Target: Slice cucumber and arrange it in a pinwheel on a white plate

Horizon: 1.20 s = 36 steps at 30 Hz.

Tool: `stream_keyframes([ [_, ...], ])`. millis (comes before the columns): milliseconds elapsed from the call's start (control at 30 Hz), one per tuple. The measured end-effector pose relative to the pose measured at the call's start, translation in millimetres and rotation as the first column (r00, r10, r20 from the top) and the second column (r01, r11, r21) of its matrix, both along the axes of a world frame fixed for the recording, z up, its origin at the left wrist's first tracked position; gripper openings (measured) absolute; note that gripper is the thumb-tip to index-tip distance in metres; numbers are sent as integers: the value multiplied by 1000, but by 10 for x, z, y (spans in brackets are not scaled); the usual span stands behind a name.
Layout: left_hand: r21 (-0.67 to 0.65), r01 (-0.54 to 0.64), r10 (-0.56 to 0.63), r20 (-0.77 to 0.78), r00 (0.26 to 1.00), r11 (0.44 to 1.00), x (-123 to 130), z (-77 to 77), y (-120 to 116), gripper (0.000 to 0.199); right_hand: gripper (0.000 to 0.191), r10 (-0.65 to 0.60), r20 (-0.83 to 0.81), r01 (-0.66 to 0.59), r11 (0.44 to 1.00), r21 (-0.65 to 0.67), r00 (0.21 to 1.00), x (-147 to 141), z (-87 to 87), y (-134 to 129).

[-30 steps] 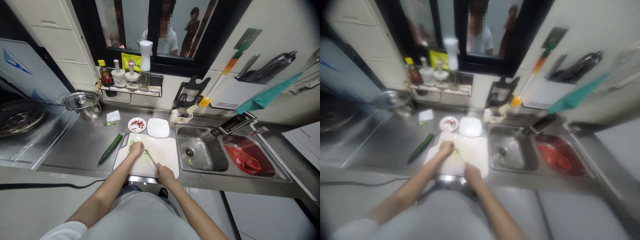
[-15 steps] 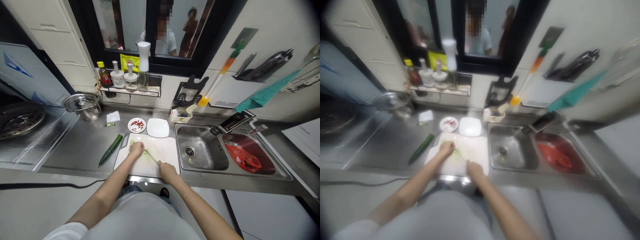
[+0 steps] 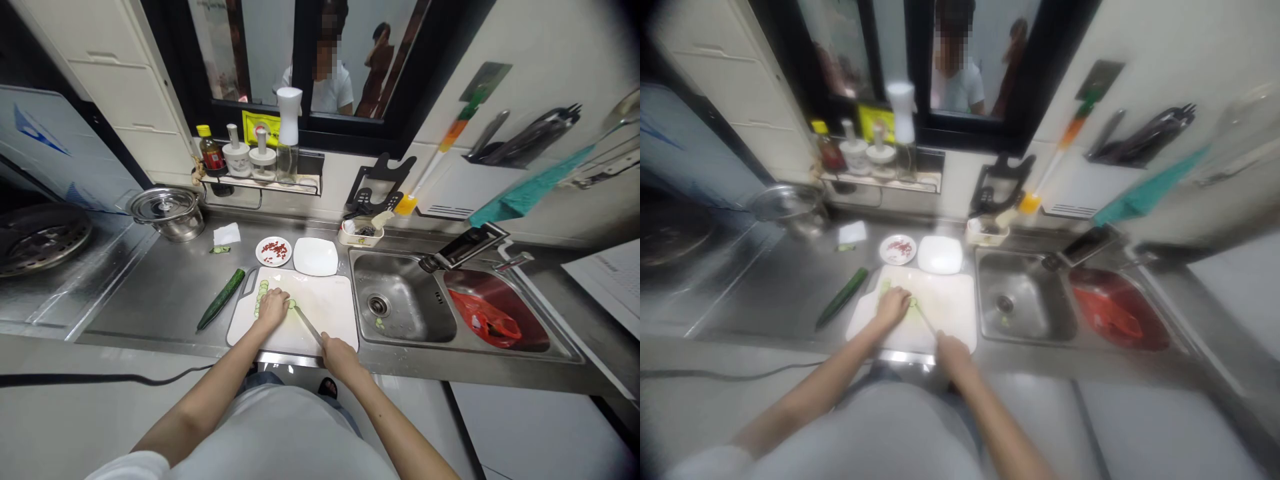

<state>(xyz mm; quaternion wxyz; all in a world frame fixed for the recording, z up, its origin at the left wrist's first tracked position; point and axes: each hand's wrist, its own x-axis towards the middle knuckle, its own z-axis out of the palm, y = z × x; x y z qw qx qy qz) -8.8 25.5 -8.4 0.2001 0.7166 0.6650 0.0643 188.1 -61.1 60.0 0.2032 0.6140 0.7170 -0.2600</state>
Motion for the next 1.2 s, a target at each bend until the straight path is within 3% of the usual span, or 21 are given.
stream_keyframes([
  [133,10,11,-10,-2,1000,1000,37,-12,-83,27,31,-19,-6,19,999,38,1000,9,-34,-89],
  [300,15,-62,61,41,997,998,79,-16,-57,18,28,-64,7,64,997,49,998,-11,-73,-176],
  [533,-110,-224,246,274,930,968,38,-30,-113,6,26,-106,9,106,994,34,994,-14,-81,-172],
  [633,-159,-260,301,361,883,952,-77,-3,-213,6,27,-94,-5,94,995,34,996,-2,-85,-148],
  [767,-187,-314,361,338,869,931,-344,0,-371,8,29,-97,-12,97,995,32,995,-2,-87,-124],
  [967,-203,-358,408,342,846,911,-747,-168,-525,11,27,-88,-3,88,996,27,996,-34,-57,-92],
  [1200,-178,-399,436,304,847,900,-879,-260,-541,8,28,-84,0,84,996,17,996,-44,-39,-68],
])
